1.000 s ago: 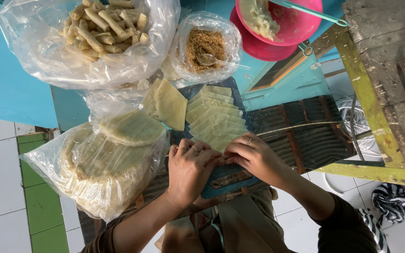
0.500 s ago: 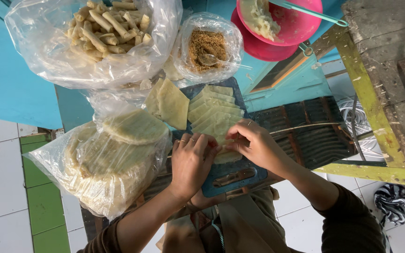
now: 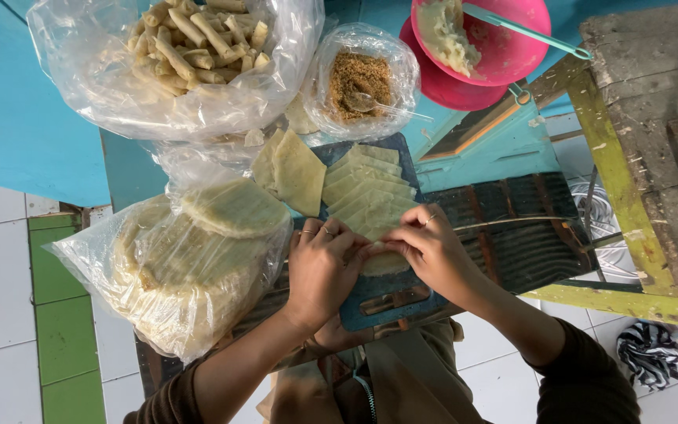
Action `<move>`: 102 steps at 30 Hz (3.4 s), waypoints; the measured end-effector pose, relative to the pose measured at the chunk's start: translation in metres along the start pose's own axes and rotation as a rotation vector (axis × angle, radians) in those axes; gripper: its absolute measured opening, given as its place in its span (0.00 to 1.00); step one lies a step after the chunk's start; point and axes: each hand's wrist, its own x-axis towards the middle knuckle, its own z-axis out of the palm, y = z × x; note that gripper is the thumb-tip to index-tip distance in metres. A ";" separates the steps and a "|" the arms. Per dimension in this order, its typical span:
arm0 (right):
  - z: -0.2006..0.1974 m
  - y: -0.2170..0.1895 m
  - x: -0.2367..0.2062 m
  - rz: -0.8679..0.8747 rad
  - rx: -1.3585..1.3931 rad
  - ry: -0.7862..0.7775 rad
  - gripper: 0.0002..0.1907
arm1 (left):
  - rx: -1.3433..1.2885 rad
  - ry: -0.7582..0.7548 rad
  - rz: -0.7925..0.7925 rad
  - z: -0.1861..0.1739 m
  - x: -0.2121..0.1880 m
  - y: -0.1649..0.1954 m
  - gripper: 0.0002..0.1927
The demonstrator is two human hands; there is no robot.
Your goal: The person folds stuffed pastries at a work table. They take a thin dough wrapper from a stack on a cutting board, spoon brown filling onto it, fold the wrapper over into a half-moon and press the edges closed, then place the folded pastry into a plastic bag holding finished ones, repeating the cycle.
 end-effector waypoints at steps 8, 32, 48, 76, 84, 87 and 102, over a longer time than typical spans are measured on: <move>-0.008 -0.005 -0.004 -0.208 -0.138 -0.033 0.14 | -0.006 -0.096 -0.082 0.004 -0.001 -0.003 0.14; -0.096 0.002 0.025 -0.201 -0.136 0.308 0.17 | 0.106 -0.129 -0.014 0.012 -0.011 -0.001 0.13; -0.054 -0.002 0.188 -0.398 -0.224 0.224 0.08 | 0.114 -0.054 0.135 0.011 -0.005 0.001 0.06; -0.030 0.095 0.136 0.119 0.067 0.107 0.07 | 0.075 -0.128 0.083 0.002 -0.008 0.003 0.15; -0.031 0.121 0.141 0.236 0.272 0.132 0.07 | 0.149 -0.183 0.110 0.001 -0.010 0.003 0.16; -0.033 0.119 0.141 0.244 0.262 0.142 0.06 | 0.127 -0.185 0.101 0.002 -0.010 0.002 0.17; -0.030 0.123 0.143 0.260 0.390 0.135 0.08 | 0.111 -0.170 0.090 0.005 -0.010 0.001 0.16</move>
